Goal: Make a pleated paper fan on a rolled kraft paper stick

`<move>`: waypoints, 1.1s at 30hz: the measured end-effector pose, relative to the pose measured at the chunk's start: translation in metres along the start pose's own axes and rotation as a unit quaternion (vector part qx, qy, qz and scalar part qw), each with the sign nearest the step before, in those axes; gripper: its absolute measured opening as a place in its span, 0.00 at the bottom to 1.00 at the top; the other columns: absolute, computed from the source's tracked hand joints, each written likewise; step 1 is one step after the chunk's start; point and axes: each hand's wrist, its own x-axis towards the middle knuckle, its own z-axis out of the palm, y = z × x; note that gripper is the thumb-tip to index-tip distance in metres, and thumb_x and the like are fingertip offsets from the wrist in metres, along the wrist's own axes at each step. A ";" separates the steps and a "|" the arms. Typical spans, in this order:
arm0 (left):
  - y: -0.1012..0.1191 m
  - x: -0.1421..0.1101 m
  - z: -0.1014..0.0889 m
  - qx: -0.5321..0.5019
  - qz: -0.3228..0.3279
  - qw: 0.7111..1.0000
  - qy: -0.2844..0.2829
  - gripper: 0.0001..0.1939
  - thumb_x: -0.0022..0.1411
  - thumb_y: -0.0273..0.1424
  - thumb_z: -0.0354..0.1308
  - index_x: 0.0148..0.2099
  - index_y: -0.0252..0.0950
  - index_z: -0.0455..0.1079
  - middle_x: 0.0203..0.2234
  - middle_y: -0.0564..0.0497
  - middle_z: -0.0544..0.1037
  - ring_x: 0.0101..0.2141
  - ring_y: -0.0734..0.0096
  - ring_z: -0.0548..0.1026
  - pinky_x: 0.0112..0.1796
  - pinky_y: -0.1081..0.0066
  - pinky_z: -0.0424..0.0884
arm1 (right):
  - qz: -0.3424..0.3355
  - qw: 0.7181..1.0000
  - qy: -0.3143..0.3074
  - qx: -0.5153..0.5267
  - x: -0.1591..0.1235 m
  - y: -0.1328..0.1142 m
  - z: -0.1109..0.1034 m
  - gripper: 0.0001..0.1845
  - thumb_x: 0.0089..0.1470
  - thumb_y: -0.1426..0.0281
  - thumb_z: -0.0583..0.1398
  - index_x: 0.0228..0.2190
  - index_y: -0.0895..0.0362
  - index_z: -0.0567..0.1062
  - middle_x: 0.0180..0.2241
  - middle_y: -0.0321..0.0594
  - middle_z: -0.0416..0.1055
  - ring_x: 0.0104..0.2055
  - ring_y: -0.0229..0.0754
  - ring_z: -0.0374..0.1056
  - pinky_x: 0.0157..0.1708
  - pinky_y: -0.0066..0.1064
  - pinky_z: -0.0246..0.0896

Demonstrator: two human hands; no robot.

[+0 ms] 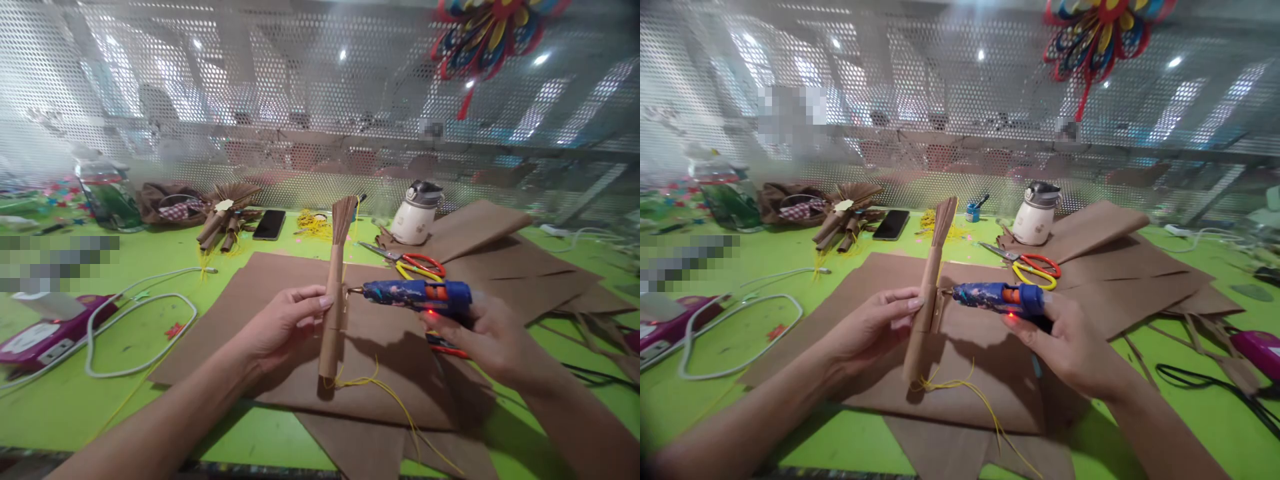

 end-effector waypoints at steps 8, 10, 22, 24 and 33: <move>0.002 -0.001 0.003 -0.022 0.003 1.000 -0.007 0.13 0.54 0.30 0.63 0.43 0.32 0.75 0.35 0.46 0.76 0.32 0.75 0.71 0.39 0.73 0.67 | 0.020 0.999 -0.040 0.007 -0.004 -0.001 -0.002 0.10 0.53 0.64 0.59 0.28 0.58 0.75 0.26 0.39 0.73 0.28 0.40 0.67 0.26 0.26 0.65; 0.002 -0.001 0.003 -0.023 0.005 1.000 -0.007 0.13 0.54 0.30 0.63 0.43 0.32 0.75 0.34 0.46 0.76 0.32 0.75 0.71 0.38 0.74 0.67 | 0.023 0.998 -0.049 0.014 -0.006 0.000 -0.002 0.10 0.53 0.64 0.59 0.28 0.58 0.75 0.25 0.39 0.73 0.27 0.40 0.67 0.25 0.26 0.64; 0.002 -0.001 0.003 0.004 -0.002 1.000 0.006 0.15 0.53 0.31 0.65 0.43 0.33 0.75 0.37 0.45 0.76 0.34 0.73 0.72 0.38 0.75 0.66 | 0.051 0.997 -0.008 0.054 -0.002 0.003 0.002 0.13 0.53 0.60 0.59 0.29 0.58 0.75 0.26 0.40 0.72 0.29 0.40 0.67 0.28 0.26 0.65; 0.003 -0.002 0.004 0.006 0.000 1.000 0.006 0.14 0.53 0.31 0.64 0.43 0.32 0.75 0.37 0.46 0.76 0.34 0.74 0.71 0.37 0.75 0.65 | 0.058 0.996 -0.009 0.067 -0.001 0.003 0.003 0.14 0.54 0.60 0.59 0.28 0.58 0.74 0.25 0.39 0.71 0.27 0.39 0.66 0.26 0.25 0.64; 0.002 -0.003 0.003 -0.002 -0.004 1.000 -0.002 0.14 0.52 0.30 0.65 0.42 0.32 0.75 0.37 0.46 0.76 0.34 0.74 0.72 0.37 0.76 0.66 | 0.065 0.990 -0.042 0.122 0.001 0.012 0.004 0.14 0.56 0.61 0.58 0.31 0.59 0.75 0.28 0.40 0.71 0.30 0.39 0.67 0.30 0.26 0.64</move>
